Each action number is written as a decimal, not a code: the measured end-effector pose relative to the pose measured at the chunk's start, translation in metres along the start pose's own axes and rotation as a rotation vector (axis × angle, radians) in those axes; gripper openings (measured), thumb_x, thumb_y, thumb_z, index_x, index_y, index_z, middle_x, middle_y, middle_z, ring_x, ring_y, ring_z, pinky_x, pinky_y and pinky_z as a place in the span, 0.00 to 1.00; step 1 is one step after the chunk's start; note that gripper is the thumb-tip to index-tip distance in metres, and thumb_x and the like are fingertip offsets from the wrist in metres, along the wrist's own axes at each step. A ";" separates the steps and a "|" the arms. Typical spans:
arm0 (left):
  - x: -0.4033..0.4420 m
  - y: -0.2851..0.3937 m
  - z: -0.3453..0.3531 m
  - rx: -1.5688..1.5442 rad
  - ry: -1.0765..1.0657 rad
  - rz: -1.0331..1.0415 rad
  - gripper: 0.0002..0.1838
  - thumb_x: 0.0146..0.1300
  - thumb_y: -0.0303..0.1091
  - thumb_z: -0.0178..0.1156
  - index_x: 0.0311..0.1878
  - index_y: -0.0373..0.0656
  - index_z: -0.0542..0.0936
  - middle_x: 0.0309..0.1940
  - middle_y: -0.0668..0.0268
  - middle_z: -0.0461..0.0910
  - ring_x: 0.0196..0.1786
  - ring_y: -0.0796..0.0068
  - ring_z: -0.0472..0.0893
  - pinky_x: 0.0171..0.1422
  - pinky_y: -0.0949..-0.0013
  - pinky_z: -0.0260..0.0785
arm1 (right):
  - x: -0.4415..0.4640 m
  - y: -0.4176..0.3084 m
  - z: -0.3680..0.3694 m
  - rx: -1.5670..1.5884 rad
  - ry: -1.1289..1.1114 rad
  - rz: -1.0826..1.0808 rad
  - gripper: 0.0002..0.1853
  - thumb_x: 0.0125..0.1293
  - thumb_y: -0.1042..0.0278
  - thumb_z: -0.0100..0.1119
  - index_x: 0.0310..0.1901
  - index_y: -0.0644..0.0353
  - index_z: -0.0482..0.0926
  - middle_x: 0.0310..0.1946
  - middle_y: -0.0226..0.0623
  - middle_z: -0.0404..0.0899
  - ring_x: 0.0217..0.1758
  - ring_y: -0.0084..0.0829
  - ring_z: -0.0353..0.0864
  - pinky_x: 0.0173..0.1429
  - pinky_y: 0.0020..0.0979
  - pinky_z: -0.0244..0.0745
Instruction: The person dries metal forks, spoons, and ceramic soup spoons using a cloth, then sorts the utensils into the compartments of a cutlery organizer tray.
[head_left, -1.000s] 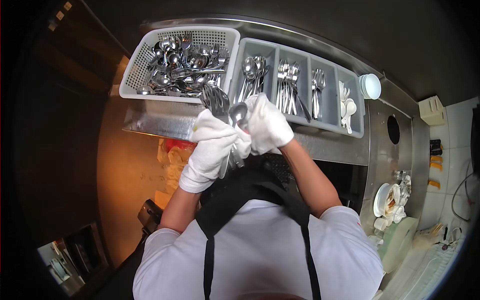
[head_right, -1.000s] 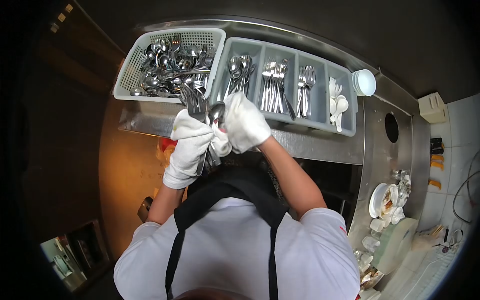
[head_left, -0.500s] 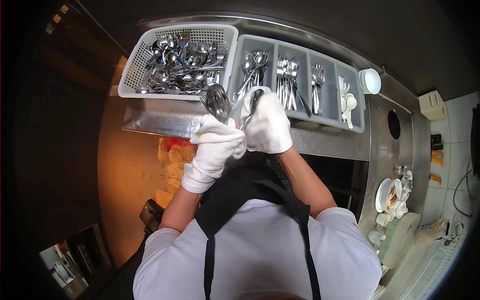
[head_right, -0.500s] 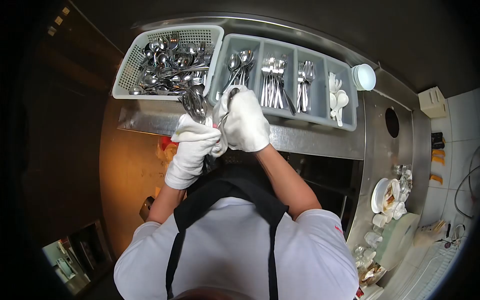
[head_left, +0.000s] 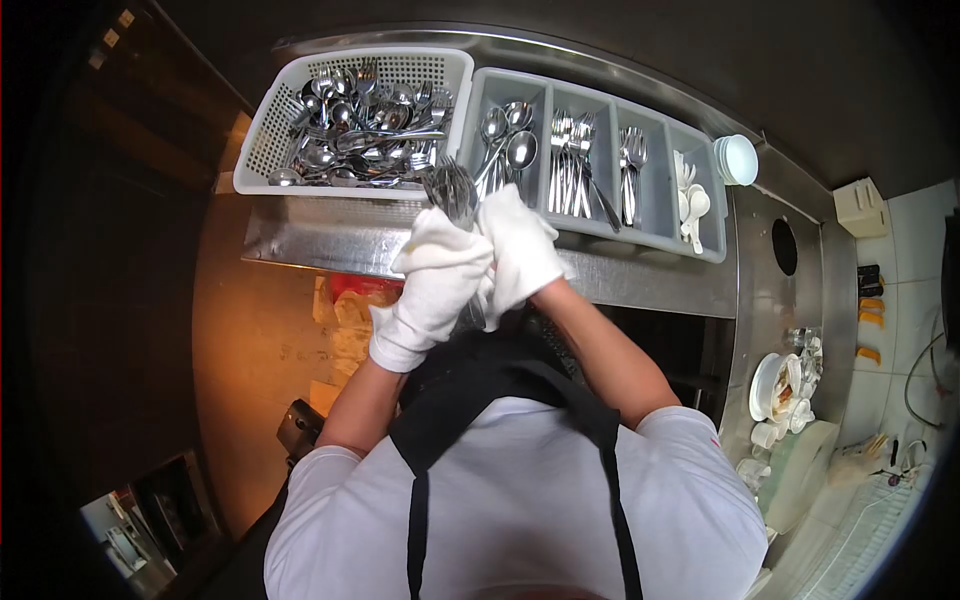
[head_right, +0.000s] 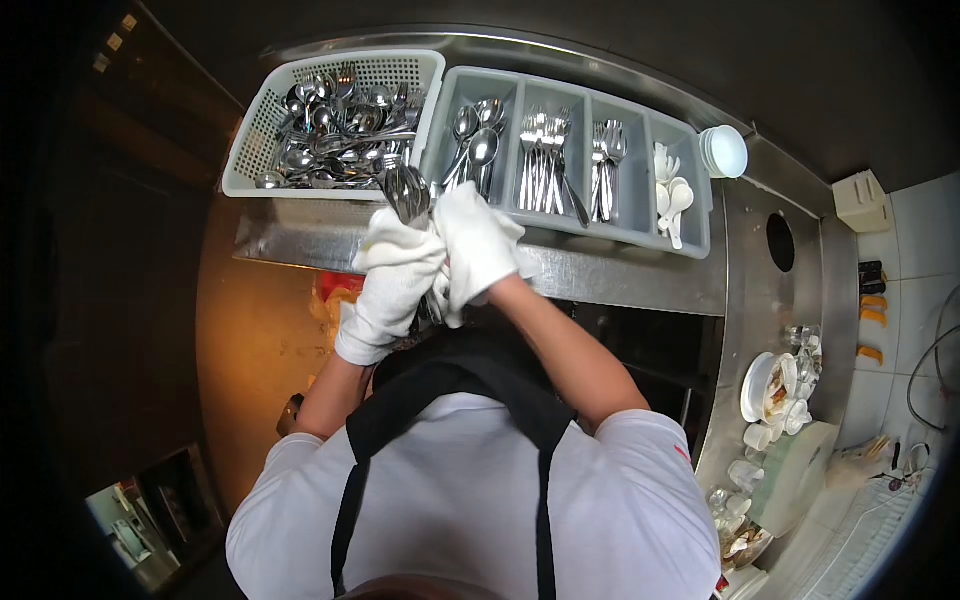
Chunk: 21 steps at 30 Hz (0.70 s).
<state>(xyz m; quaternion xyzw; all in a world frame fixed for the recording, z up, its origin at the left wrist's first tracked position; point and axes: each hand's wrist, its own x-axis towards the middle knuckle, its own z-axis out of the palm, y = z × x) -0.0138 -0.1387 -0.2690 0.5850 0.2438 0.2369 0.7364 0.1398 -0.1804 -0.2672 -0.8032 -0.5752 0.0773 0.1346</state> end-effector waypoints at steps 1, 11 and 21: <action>0.005 -0.016 -0.008 -0.008 -0.027 0.031 0.05 0.74 0.26 0.55 0.42 0.37 0.79 0.35 0.67 0.79 0.35 0.79 0.79 0.38 0.74 0.73 | 0.003 0.011 0.014 0.227 0.070 0.046 0.26 0.36 0.58 0.74 0.34 0.70 0.78 0.31 0.55 0.81 0.41 0.55 0.85 0.49 0.39 0.81; 0.010 0.022 -0.016 -0.074 -0.220 -0.156 0.08 0.72 0.25 0.58 0.36 0.33 0.83 0.33 0.65 0.82 0.35 0.80 0.81 0.37 0.77 0.72 | -0.004 0.006 -0.022 0.506 0.224 -0.334 0.15 0.36 0.66 0.65 0.27 0.63 0.75 0.28 0.42 0.77 0.45 0.45 0.78 0.54 0.42 0.74; -0.010 -0.019 -0.013 0.248 -0.158 0.093 0.04 0.68 0.20 0.60 0.35 0.36 0.82 0.28 0.65 0.82 0.34 0.79 0.81 0.39 0.75 0.74 | -0.006 0.041 -0.013 0.383 0.474 0.045 0.07 0.69 0.65 0.54 0.33 0.55 0.77 0.30 0.41 0.77 0.33 0.43 0.79 0.40 0.36 0.76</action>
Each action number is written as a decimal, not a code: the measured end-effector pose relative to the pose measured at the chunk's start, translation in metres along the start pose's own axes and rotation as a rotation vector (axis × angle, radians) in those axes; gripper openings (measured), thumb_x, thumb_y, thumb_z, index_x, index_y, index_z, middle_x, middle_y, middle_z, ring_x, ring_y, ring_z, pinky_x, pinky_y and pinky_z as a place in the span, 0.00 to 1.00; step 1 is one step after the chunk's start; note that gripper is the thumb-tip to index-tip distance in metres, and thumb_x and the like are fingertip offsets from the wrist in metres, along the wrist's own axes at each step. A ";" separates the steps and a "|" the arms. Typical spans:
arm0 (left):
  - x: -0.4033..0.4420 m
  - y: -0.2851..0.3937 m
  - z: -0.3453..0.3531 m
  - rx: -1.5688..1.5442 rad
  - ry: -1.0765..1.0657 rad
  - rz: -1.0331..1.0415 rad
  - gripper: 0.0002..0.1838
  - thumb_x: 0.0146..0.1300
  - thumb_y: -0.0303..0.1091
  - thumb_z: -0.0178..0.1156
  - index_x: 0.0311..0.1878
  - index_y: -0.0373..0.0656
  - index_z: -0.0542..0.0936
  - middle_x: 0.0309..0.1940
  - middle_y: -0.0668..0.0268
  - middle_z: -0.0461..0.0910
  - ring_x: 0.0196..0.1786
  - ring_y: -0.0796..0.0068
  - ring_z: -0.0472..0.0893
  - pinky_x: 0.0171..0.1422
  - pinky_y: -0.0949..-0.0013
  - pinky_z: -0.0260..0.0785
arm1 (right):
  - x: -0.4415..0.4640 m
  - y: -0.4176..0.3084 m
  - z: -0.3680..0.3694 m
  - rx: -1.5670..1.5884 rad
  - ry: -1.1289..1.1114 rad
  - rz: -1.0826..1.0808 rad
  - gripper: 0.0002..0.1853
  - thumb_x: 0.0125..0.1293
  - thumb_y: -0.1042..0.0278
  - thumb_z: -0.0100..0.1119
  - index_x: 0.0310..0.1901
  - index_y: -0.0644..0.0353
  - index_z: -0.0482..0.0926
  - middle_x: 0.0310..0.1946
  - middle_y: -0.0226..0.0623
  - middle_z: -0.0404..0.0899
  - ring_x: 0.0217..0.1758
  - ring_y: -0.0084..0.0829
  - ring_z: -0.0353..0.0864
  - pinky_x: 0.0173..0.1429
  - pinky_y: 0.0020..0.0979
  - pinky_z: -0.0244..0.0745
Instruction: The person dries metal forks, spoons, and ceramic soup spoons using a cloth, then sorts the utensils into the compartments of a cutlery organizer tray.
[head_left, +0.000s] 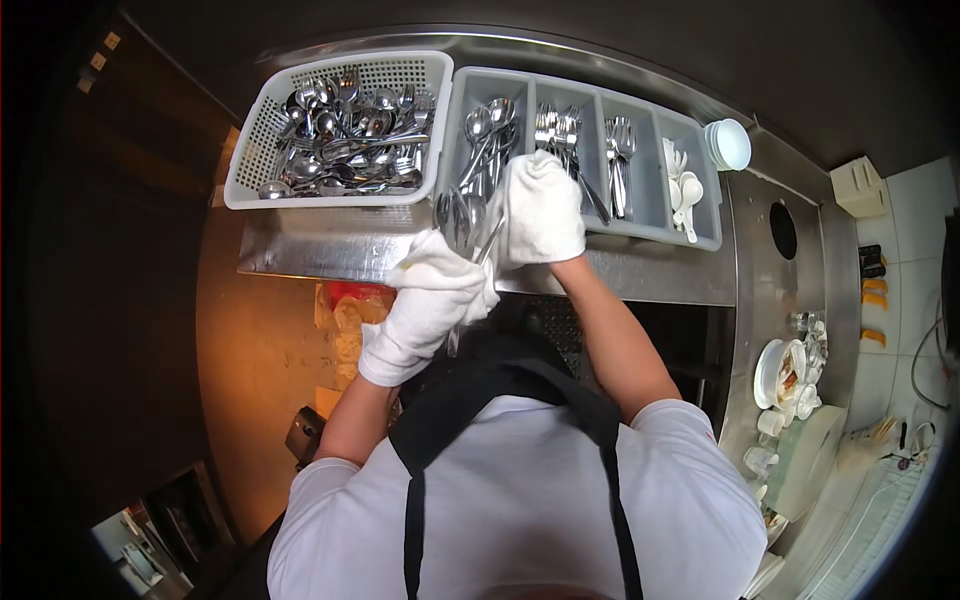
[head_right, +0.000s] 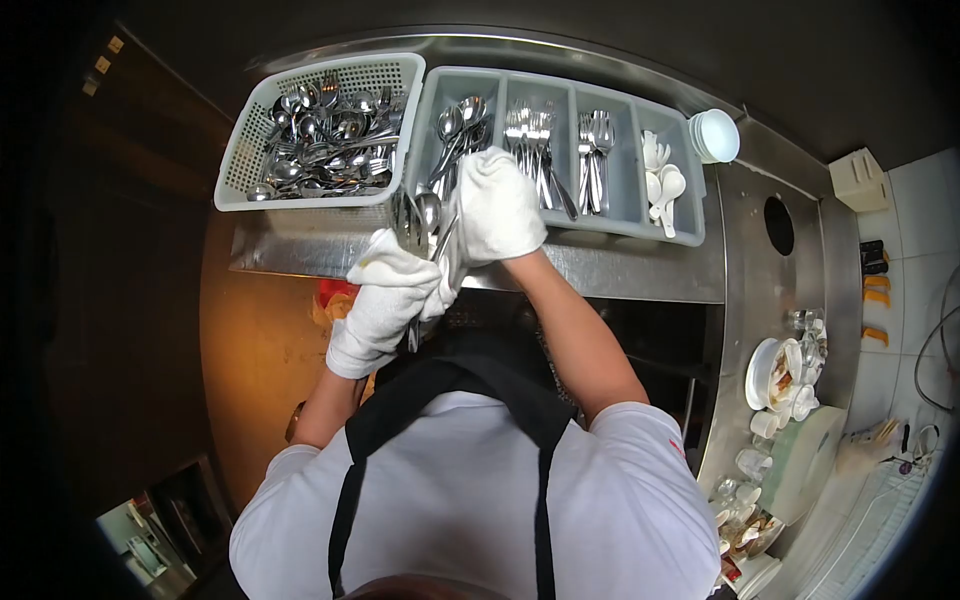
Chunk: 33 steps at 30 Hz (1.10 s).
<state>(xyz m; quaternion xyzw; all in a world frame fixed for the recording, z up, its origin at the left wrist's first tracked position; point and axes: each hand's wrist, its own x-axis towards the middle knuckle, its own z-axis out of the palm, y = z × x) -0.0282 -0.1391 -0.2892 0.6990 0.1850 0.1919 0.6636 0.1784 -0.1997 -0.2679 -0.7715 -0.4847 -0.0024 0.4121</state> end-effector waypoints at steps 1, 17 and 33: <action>-0.002 0.002 0.002 -0.001 0.042 -0.012 0.05 0.68 0.20 0.60 0.35 0.36 0.82 0.29 0.65 0.82 0.35 0.79 0.82 0.40 0.75 0.74 | 0.004 0.004 -0.003 -0.030 0.135 -0.078 0.06 0.67 0.67 0.55 0.32 0.55 0.78 0.28 0.40 0.78 0.32 0.43 0.79 0.40 0.36 0.77; 0.022 0.005 0.021 -0.184 -0.049 -0.173 0.12 0.75 0.25 0.53 0.34 0.37 0.81 0.26 0.68 0.80 0.23 0.84 0.74 0.25 0.78 0.64 | -0.065 0.024 0.050 -0.339 -0.269 0.125 0.18 0.70 0.60 0.53 0.52 0.66 0.74 0.41 0.49 0.78 0.49 0.43 0.80 0.54 0.38 0.75; 0.041 0.037 0.031 -0.276 0.008 -0.163 0.09 0.64 0.18 0.59 0.28 0.36 0.82 0.20 0.73 0.77 0.22 0.87 0.74 0.25 0.79 0.63 | -0.007 -0.036 -0.054 -0.339 -0.283 -0.302 0.08 0.48 0.72 0.63 0.31 0.64 0.77 0.33 0.47 0.79 0.48 0.49 0.79 0.49 0.39 0.77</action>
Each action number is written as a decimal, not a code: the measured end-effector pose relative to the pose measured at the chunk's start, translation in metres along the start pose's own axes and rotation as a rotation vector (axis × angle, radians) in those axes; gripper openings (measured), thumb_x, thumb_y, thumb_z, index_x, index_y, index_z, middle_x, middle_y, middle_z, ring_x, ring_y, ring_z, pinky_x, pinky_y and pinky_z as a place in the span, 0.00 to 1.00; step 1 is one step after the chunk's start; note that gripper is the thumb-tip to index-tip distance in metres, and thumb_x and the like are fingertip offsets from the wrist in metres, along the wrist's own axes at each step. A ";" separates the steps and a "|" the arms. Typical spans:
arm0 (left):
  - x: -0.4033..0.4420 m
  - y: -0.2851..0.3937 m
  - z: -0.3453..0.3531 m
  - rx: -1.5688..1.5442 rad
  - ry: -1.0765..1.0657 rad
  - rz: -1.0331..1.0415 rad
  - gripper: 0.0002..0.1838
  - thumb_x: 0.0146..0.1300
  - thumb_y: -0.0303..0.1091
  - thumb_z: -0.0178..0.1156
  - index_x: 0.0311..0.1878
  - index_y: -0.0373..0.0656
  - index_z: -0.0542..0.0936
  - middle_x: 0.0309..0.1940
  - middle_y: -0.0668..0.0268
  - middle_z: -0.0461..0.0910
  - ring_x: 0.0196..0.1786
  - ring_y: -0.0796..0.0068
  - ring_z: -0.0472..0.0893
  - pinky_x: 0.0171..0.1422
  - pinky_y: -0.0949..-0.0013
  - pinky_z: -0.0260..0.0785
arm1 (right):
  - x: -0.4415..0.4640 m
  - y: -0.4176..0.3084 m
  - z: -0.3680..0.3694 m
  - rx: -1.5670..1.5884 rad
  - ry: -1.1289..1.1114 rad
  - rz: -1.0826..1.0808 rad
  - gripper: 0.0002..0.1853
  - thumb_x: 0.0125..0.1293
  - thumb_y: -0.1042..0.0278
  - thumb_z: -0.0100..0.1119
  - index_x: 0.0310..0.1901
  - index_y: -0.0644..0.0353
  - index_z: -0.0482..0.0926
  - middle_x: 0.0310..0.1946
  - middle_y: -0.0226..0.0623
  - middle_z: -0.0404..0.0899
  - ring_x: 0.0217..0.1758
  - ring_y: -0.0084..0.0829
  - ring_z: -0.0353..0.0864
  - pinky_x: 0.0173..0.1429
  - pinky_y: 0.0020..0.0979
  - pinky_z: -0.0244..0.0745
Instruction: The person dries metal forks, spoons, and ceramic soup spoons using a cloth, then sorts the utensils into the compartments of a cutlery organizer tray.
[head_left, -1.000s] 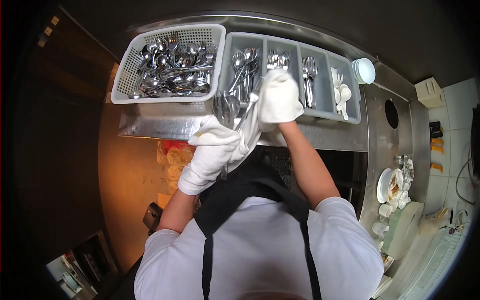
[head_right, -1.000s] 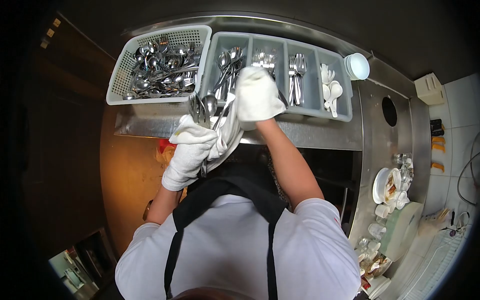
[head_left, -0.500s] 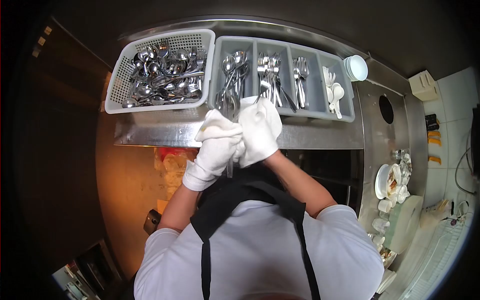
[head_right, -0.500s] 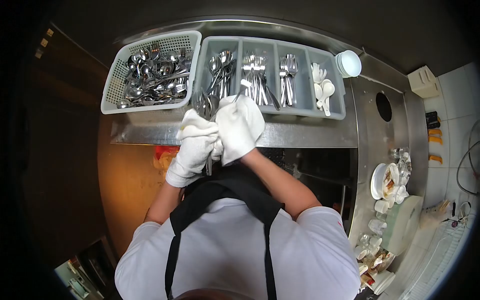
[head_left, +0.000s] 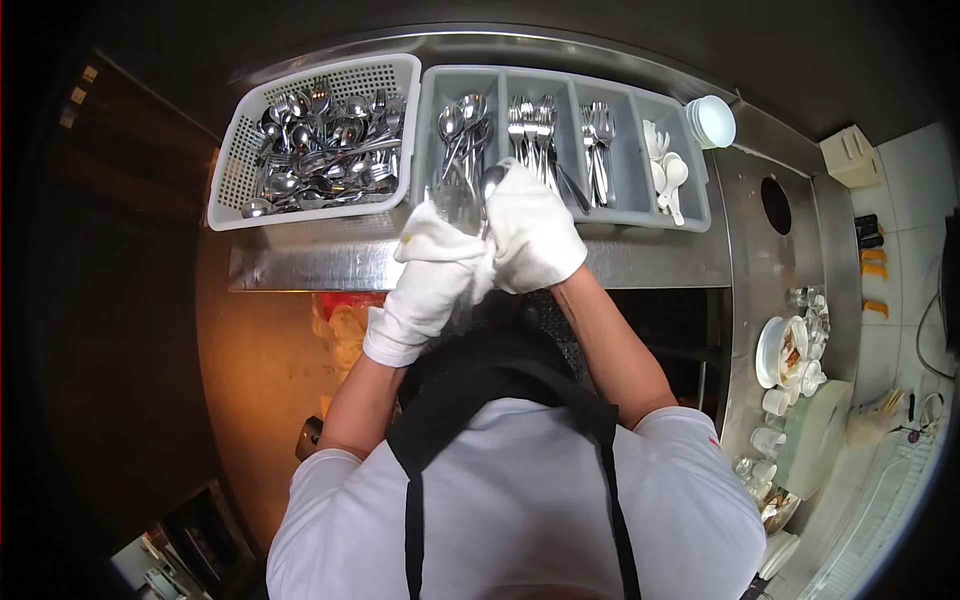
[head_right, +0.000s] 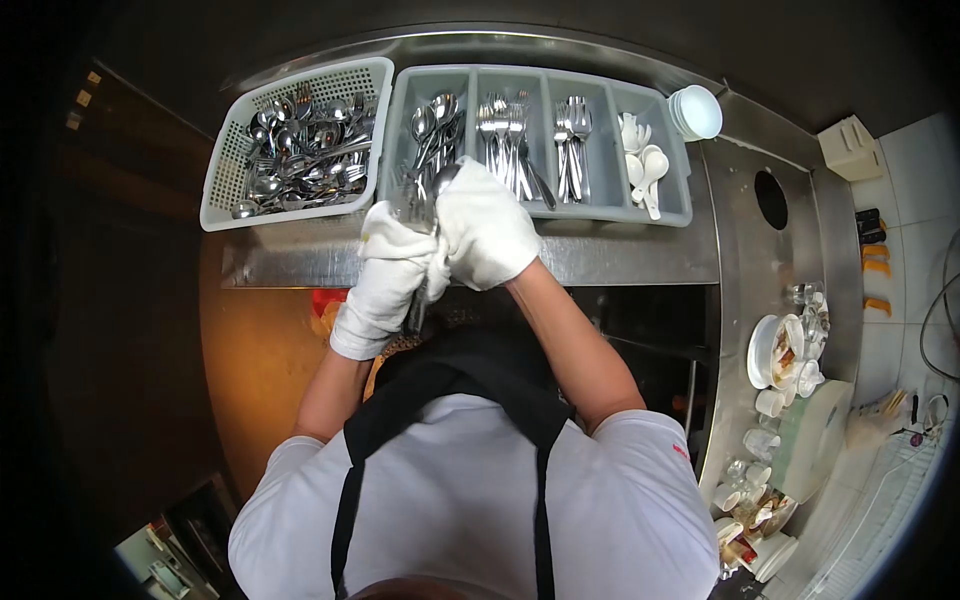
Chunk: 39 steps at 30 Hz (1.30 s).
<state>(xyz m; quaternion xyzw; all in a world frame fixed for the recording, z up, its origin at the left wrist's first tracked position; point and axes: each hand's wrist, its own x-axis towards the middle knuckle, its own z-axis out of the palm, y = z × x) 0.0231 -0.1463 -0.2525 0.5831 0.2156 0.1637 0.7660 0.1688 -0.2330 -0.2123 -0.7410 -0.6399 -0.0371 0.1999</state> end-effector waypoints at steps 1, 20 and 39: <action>-0.001 0.002 0.002 -0.083 0.008 -0.019 0.08 0.64 0.18 0.60 0.27 0.37 0.81 0.21 0.72 0.76 0.22 0.87 0.74 0.25 0.79 0.63 | 0.000 0.000 0.005 0.024 -0.037 0.155 0.10 0.49 0.73 0.61 0.35 0.64 0.77 0.32 0.47 0.78 0.46 0.50 0.79 0.50 0.41 0.77; -0.029 -0.004 0.014 -0.129 -0.081 -0.178 0.11 0.70 0.30 0.59 0.28 0.41 0.79 0.21 0.69 0.75 0.23 0.79 0.73 0.26 0.74 0.63 | -0.017 0.014 0.093 0.544 0.454 0.791 0.12 0.60 0.69 0.54 0.43 0.65 0.79 0.41 0.53 0.80 0.46 0.51 0.81 0.55 0.43 0.76; -0.016 -0.025 0.040 -0.278 -0.293 -0.176 0.12 0.69 0.23 0.56 0.27 0.41 0.75 0.24 0.67 0.75 0.26 0.79 0.74 0.30 0.74 0.66 | -0.066 -0.007 0.004 0.199 -0.009 0.648 0.13 0.57 0.64 0.59 0.41 0.62 0.74 0.33 0.52 0.78 0.44 0.49 0.84 0.47 0.44 0.77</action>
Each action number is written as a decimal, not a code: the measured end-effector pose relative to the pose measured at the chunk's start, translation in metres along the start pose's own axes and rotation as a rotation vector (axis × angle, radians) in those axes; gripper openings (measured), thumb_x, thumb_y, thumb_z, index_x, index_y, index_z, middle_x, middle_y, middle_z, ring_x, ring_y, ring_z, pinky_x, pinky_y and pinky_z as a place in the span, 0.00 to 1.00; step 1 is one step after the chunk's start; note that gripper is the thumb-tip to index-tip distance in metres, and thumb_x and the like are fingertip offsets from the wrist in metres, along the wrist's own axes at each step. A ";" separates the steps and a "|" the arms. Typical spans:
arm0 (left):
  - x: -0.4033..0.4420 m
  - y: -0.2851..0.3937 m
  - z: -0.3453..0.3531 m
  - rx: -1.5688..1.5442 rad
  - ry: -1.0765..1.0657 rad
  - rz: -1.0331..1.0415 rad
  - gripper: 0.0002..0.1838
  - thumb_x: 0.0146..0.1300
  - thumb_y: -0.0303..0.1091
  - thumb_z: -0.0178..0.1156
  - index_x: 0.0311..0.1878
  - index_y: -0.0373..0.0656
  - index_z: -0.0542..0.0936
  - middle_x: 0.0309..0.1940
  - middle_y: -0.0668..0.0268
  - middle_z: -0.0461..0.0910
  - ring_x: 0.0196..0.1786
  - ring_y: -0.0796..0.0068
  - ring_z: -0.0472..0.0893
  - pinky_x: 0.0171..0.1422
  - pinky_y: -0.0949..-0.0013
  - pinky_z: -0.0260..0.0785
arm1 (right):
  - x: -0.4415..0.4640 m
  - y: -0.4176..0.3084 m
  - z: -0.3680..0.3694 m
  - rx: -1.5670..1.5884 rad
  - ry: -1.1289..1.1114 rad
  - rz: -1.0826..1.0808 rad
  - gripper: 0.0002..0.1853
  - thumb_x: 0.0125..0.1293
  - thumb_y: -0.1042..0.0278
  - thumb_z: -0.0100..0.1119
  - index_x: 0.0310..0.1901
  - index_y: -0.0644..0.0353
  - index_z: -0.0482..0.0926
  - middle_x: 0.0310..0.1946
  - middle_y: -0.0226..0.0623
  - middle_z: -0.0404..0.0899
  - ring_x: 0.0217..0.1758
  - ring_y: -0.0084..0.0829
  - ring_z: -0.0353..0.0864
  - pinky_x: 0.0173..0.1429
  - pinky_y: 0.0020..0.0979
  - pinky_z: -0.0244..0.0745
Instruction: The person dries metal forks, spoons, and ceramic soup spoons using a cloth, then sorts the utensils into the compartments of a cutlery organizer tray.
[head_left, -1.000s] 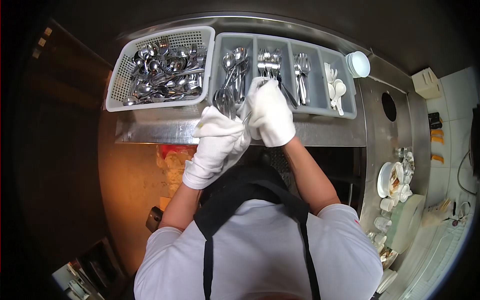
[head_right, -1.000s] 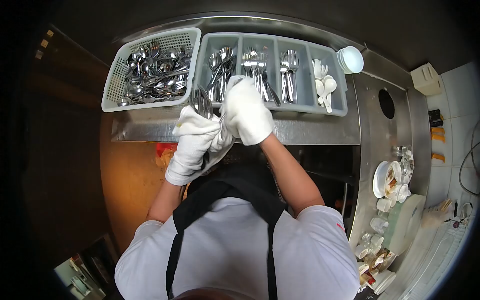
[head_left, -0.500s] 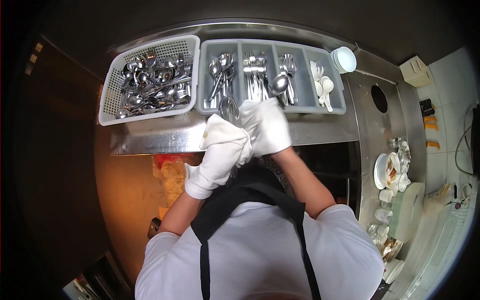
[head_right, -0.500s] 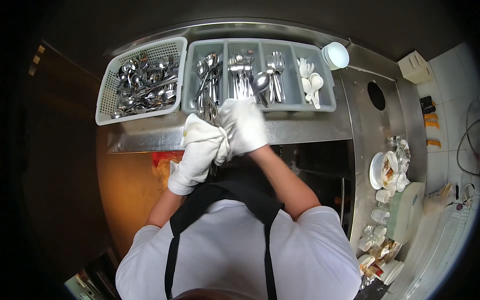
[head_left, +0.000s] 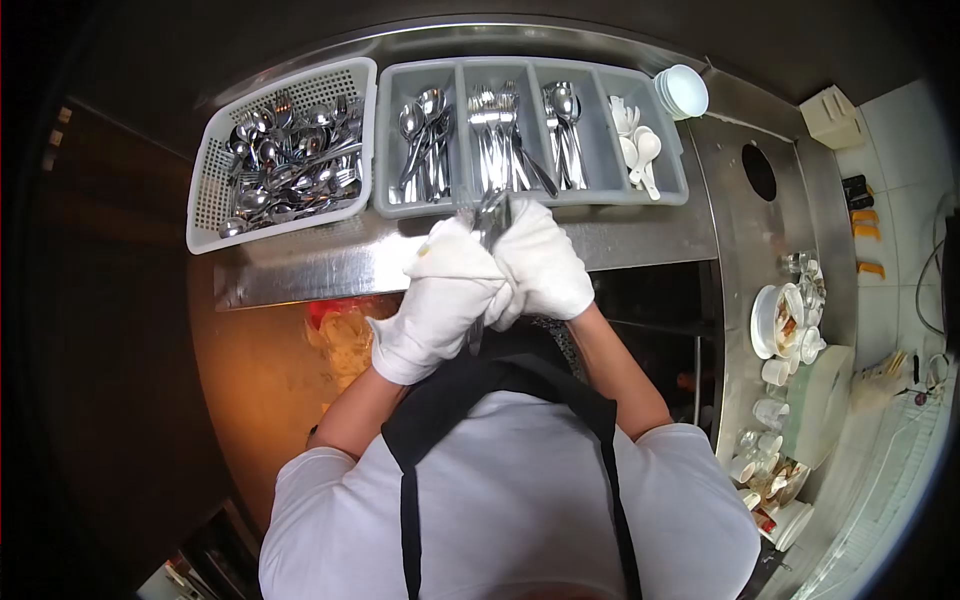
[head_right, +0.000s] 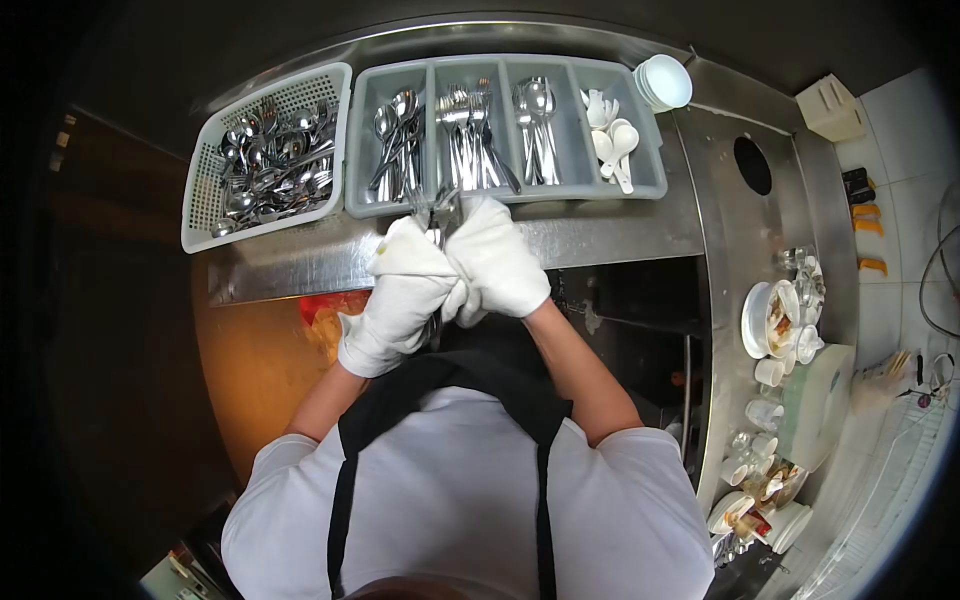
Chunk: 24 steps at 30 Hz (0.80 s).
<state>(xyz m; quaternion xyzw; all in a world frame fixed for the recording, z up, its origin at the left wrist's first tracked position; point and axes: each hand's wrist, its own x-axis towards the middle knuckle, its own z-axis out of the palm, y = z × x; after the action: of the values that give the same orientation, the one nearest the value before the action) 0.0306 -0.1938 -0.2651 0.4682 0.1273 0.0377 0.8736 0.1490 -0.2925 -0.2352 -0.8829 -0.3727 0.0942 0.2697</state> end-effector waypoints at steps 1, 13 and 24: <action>0.004 -0.004 -0.004 0.236 0.014 0.088 0.12 0.68 0.23 0.57 0.25 0.41 0.75 0.22 0.68 0.74 0.25 0.78 0.74 0.29 0.73 0.65 | 0.001 -0.007 0.003 0.265 0.043 0.374 0.11 0.60 0.64 0.58 0.41 0.60 0.74 0.34 0.53 0.80 0.45 0.50 0.84 0.46 0.45 0.78; 0.008 -0.013 -0.007 1.538 0.162 0.714 0.05 0.55 0.36 0.65 0.31 0.47 0.82 0.30 0.60 0.78 0.37 0.55 0.78 0.45 0.52 0.71 | 0.026 0.056 0.050 0.410 0.438 0.276 0.09 0.68 0.60 0.57 0.42 0.56 0.74 0.30 0.48 0.83 0.34 0.54 0.84 0.38 0.48 0.78; 0.029 -0.021 -0.017 1.418 0.266 0.820 0.08 0.49 0.22 0.63 0.35 0.42 0.80 0.34 0.56 0.77 0.39 0.53 0.78 0.50 0.56 0.74 | 0.018 0.025 0.057 0.837 0.421 -0.061 0.04 0.62 0.73 0.61 0.38 0.56 0.77 0.32 0.43 0.78 0.38 0.47 0.82 0.44 0.39 0.77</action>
<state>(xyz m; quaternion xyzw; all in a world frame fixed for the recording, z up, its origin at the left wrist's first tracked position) 0.0533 -0.1867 -0.2967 0.9087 0.0422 0.3190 0.2660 0.1561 -0.2709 -0.2960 -0.6868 -0.2655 0.0473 0.6750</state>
